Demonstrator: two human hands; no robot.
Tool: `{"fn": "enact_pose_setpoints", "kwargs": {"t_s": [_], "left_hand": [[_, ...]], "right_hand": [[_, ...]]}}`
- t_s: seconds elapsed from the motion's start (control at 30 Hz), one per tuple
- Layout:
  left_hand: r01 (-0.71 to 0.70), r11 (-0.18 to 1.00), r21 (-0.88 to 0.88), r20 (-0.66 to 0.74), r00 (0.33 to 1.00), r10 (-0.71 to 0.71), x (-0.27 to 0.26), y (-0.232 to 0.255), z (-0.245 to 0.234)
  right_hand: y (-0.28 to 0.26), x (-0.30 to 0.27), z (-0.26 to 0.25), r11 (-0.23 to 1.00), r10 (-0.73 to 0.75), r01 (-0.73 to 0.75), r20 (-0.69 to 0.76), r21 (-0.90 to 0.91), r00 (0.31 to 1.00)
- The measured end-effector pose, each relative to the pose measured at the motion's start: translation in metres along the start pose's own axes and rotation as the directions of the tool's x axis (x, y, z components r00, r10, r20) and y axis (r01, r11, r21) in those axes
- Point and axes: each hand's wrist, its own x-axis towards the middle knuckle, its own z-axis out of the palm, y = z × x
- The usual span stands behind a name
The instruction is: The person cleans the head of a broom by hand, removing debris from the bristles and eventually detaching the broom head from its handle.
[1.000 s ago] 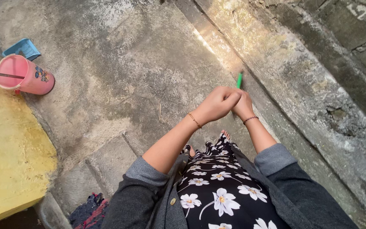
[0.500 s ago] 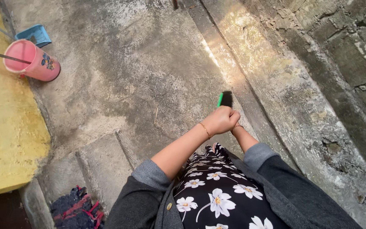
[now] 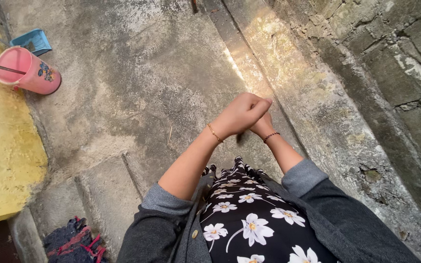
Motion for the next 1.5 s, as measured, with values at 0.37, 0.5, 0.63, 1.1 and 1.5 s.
{"fn": "enact_pose_setpoints", "kwargs": {"t_s": [0.37,0.5,0.63,1.1,1.5], "left_hand": [[0.163,0.962,-0.221,0.036,0.987,-0.159,0.040,-0.066,0.067],[0.122,0.981,-0.154,-0.028,0.991,-0.128,0.049,-0.083,0.088],[0.068,0.996,0.064,0.017,0.997,-0.069,0.050,-0.083,0.101],[-0.219,0.963,0.157,-0.114,0.964,0.238,0.062,0.030,0.027],[0.085,0.979,-0.183,-0.013,0.996,-0.089,0.061,-0.071,0.036]], "right_hand": [[0.083,-0.023,-0.039,0.812,0.397,-0.192,0.280,-0.551,0.874],[0.142,-0.005,-0.022,0.896,0.341,-0.238,0.235,-0.376,0.910],[0.159,0.024,-0.008,0.816,0.479,-0.520,0.208,0.252,0.853],[0.041,0.051,-0.073,0.941,0.082,-0.091,0.041,0.325,0.996],[0.080,0.005,-0.018,0.794,0.395,-0.322,0.035,-0.515,0.918]]}}
